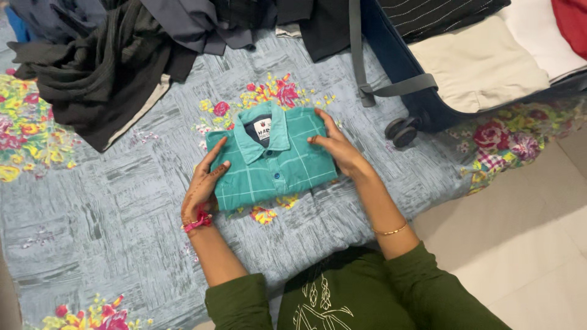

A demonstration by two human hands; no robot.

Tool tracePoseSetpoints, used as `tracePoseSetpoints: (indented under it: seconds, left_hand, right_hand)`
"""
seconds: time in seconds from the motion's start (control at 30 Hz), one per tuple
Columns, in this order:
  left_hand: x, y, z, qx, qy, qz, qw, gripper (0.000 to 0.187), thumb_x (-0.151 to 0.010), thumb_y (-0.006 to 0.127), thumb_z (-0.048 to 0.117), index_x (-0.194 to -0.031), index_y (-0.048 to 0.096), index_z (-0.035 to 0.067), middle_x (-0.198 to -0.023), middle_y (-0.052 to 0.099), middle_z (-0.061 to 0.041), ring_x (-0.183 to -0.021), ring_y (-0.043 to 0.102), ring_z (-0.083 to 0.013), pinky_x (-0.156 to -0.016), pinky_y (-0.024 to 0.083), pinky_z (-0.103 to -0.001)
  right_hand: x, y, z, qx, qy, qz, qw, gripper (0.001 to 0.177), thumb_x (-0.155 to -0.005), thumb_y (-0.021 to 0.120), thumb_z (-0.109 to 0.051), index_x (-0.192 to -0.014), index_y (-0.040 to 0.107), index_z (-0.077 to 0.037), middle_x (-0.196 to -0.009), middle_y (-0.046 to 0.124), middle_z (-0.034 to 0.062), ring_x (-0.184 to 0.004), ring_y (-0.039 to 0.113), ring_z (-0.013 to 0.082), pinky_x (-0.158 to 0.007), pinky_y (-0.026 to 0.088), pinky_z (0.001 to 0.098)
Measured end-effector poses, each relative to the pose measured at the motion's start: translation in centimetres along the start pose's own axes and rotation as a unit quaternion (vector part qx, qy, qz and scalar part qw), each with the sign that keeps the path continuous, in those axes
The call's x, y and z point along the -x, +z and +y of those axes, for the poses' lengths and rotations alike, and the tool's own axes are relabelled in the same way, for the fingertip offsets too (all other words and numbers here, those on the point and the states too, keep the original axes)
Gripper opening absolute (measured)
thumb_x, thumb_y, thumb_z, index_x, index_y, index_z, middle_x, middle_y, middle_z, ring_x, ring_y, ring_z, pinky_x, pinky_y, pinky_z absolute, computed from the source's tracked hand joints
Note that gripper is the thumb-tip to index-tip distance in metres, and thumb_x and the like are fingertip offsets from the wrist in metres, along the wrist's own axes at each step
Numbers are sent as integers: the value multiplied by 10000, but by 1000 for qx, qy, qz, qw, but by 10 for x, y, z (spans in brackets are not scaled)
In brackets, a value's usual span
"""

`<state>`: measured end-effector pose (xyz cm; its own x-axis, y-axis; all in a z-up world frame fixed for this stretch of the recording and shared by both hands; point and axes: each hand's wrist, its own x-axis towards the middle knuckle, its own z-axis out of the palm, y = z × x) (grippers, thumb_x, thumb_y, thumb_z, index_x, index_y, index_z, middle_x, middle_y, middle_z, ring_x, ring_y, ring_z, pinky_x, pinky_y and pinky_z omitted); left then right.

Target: The person folds a green checkered shirt and places it inside a suitcase with other clothing items.

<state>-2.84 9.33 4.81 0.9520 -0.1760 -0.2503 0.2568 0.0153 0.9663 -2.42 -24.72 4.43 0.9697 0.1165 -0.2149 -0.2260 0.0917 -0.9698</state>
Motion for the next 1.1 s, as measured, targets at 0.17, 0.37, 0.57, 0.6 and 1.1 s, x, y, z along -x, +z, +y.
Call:
tracePoseSetpoints:
  seconds: [0.17,0.37,0.57,0.6,1.1]
  left_hand:
    - [3,-2,-1,-29,13,-5,999,649,-869,716,116,-1491,548,190,-1567,522,-84,-1435,460,-204,-1162,346,-324]
    - [11,2,-11,-28,28,-29,999,666,-858,738,149,-1493,539,138,-1557,525,-83,-1433,454,-208,-1164,339,-328]
    - [38,36,-4,-32,52,-38,997,718,-853,749,160,-1523,496,112,-1579,492,-106,-1451,430,-217,-1180,311,-337]
    - [47,45,-1,1,43,-40,998,740,-846,751,159,-1532,478,106,-1593,468,-107,-1456,417,-219,-1181,299,-340]
    - [65,192,94,-17,107,-186,977,907,-825,757,137,-1615,317,75,-1697,303,-126,-1594,199,-246,-1248,151,-369]
  right_hand:
    - [11,-2,-7,10,15,-83,996,860,-836,669,-3,-1599,321,-192,-1643,323,93,-1419,405,212,-1121,397,325]
    - [27,-10,-10,44,-8,-108,993,833,-833,650,75,-1581,379,-173,-1585,437,120,-1362,490,203,-1095,441,300]
    - [57,-32,-39,102,-32,-115,988,837,-821,643,76,-1583,380,-149,-1579,452,109,-1351,490,195,-1087,441,298]
    - [63,-39,-46,110,-39,-118,986,836,-817,640,71,-1582,378,-142,-1593,438,98,-1373,475,193,-1102,430,298]
    - [173,-164,-172,174,-77,-50,980,799,-826,668,-12,-1573,397,-102,-1596,439,99,-1416,438,195,-1155,363,324]
